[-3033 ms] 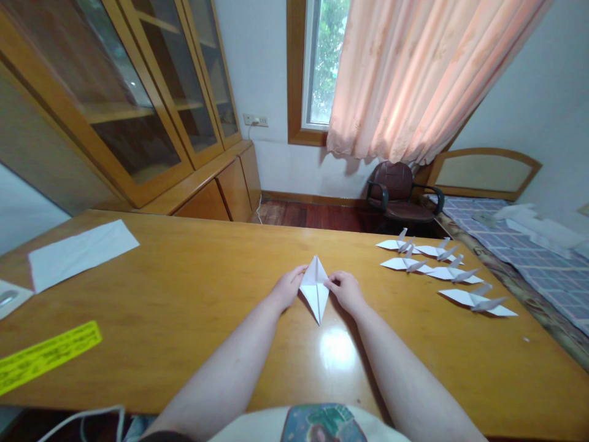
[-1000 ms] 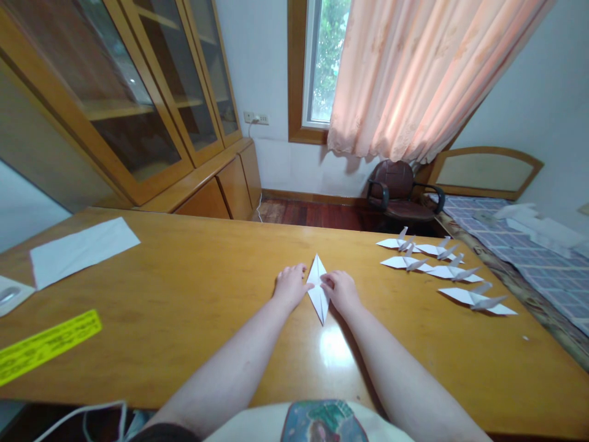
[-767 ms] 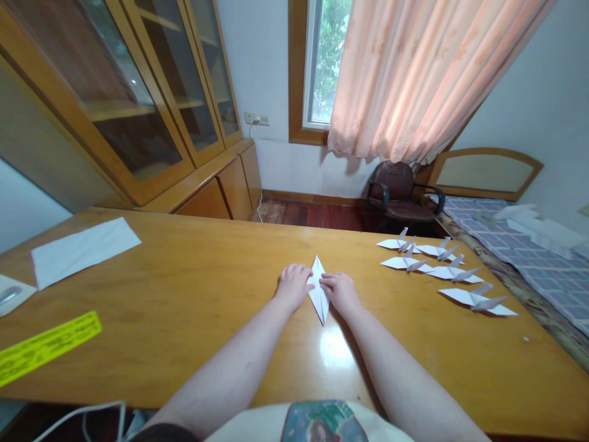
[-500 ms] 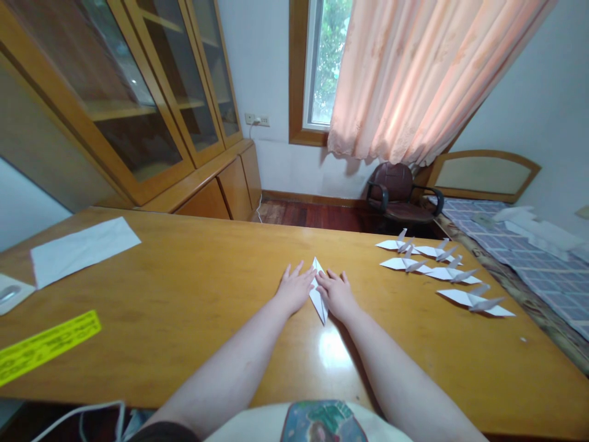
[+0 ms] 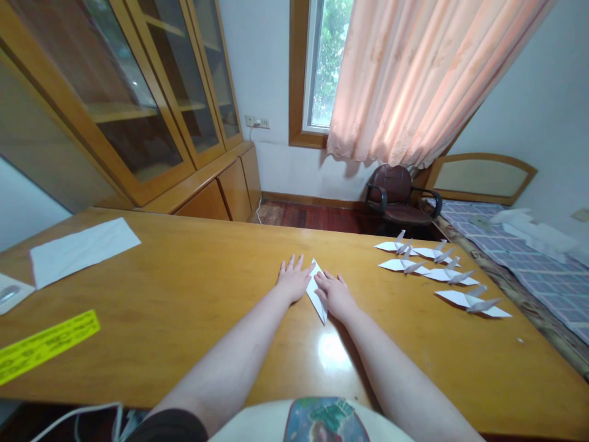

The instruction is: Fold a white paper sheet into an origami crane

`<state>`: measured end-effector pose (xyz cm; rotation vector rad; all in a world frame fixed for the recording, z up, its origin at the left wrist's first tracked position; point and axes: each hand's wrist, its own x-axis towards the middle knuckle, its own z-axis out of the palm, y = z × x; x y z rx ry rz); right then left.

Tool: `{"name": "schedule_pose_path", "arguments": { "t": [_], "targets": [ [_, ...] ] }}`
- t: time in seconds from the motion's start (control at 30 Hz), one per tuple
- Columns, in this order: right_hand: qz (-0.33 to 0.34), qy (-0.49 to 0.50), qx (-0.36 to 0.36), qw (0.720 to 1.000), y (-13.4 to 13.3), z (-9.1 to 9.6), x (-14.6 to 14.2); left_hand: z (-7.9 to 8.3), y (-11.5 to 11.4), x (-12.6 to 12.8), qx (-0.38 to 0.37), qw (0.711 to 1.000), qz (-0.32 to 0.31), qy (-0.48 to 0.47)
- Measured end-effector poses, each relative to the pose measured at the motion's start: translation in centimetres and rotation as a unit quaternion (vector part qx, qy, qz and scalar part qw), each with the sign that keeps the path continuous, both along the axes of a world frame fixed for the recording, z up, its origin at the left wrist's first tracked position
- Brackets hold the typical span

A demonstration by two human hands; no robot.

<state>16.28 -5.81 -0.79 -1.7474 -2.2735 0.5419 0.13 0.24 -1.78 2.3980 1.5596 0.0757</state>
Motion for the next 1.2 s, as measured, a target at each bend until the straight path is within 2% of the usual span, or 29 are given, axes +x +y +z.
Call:
{"name": "schedule_pose_path", "arguments": {
  "t": [0.2, 0.3, 0.37, 0.43, 0.53, 0.6, 0.67, 0.83, 1.0, 1.2],
  "targets": [
    [-0.006, 0.011, 0.005, 1.000, 0.1, -0.1, 0.1, 0.6, 2.7, 1.1, -0.025, 0.998, 0.058, 0.023],
    [-0.012, 0.022, 0.020, 0.999, 0.2, -0.3, 0.4, 0.5, 2.7, 1.5, 0.021, 0.994, 0.107, 0.001],
    [-0.017, 0.030, 0.036, 0.999, 0.2, -0.3, 0.5, 0.5, 2.0, 1.4, 0.067, 0.990, 0.119, -0.021],
    [-0.018, 0.034, 0.059, 0.998, 0.1, -0.1, 0.5, 0.6, 0.7, 1.1, 0.079, 0.991, 0.097, -0.037],
    [-0.008, 0.027, 0.074, 0.997, -0.1, 0.3, 0.3, 0.6, -1.8, 0.5, 0.073, 0.996, 0.001, -0.046],
    [0.006, 0.020, 0.066, 0.998, -0.3, 0.6, 0.1, 0.4, -3.2, 0.1, 0.082, 0.995, -0.038, -0.040],
    [0.001, 0.017, 0.069, 0.997, -0.3, 0.6, 0.0, 0.1, -4.1, 0.0, 0.077, 0.996, -0.046, -0.028],
    [-0.097, -0.007, 0.083, 0.992, 0.2, 0.0, 0.3, -0.7, -4.2, 0.2, 0.065, 0.997, -0.046, -0.009],
    [-0.063, -0.019, 0.047, 0.997, 0.4, -0.6, 0.4, -1.0, -4.0, 0.2, 0.056, 0.998, -0.022, -0.006],
    [-0.040, -0.001, 0.028, 0.999, 0.5, -0.7, 0.1, -1.3, -4.1, 0.2, 0.059, 0.998, -0.025, -0.012]
  ]
}}
